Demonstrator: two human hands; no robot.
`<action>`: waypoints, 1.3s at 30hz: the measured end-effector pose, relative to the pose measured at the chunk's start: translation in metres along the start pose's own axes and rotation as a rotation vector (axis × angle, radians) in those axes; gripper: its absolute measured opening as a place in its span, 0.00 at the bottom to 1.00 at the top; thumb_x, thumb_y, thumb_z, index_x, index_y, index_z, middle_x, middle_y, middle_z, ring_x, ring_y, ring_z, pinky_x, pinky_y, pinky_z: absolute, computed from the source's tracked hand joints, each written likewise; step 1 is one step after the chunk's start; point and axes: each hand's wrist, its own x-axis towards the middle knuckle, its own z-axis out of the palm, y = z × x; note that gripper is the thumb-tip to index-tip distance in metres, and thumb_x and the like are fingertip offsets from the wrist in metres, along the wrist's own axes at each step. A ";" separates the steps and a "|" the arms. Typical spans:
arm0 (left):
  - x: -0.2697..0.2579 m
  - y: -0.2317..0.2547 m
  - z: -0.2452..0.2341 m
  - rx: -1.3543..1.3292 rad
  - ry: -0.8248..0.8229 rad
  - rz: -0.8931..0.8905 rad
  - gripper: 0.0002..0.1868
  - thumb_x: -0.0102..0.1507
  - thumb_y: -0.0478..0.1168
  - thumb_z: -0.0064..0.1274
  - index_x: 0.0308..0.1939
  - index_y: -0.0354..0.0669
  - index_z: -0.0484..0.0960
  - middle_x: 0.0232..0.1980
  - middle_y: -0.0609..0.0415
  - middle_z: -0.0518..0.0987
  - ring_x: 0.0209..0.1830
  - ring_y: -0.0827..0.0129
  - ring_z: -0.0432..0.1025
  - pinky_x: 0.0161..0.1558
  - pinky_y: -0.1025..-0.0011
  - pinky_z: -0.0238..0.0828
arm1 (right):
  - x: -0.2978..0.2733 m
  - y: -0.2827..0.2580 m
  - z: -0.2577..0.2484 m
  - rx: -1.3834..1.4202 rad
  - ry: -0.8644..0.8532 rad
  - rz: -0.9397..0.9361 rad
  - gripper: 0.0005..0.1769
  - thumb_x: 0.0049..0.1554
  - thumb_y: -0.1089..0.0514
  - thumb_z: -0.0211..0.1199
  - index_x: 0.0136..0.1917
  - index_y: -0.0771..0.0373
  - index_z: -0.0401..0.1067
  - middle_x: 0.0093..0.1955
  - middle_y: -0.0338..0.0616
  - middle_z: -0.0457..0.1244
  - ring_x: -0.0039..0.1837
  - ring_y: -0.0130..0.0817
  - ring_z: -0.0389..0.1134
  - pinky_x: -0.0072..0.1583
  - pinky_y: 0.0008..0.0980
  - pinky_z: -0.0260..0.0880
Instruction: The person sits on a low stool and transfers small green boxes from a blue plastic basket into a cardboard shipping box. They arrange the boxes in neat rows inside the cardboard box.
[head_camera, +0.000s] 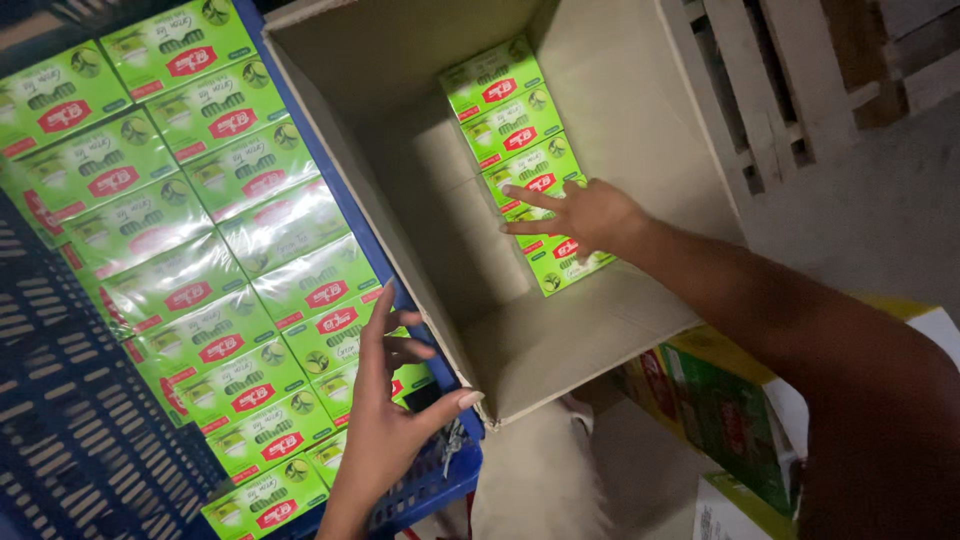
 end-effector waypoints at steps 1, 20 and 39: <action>0.000 0.000 0.001 0.016 0.007 -0.001 0.65 0.54 0.46 0.77 0.88 0.52 0.50 0.71 0.52 0.72 0.51 0.71 0.74 0.64 0.67 0.73 | 0.000 0.002 0.002 -0.020 0.038 0.000 0.74 0.53 0.41 0.82 0.90 0.17 0.27 0.96 0.32 0.15 0.66 0.54 0.70 0.50 0.44 0.81; -0.015 -0.008 -0.002 -0.031 0.079 0.131 0.59 0.57 0.46 0.76 0.87 0.50 0.56 0.71 0.52 0.74 0.53 0.72 0.75 0.58 0.71 0.77 | 0.047 0.002 0.014 -0.004 0.158 0.168 0.45 0.66 0.48 0.62 0.89 0.24 0.46 0.82 0.28 0.56 0.63 0.42 0.76 0.55 0.50 0.74; -0.116 -0.103 -0.187 0.200 0.391 0.135 0.30 0.69 0.53 0.64 0.72 0.44 0.80 0.62 0.37 0.80 0.58 0.36 0.80 0.61 0.45 0.77 | -0.029 -0.196 -0.161 1.285 0.830 0.541 0.37 0.71 0.33 0.57 0.84 0.54 0.64 0.76 0.70 0.65 0.78 0.69 0.63 0.79 0.64 0.61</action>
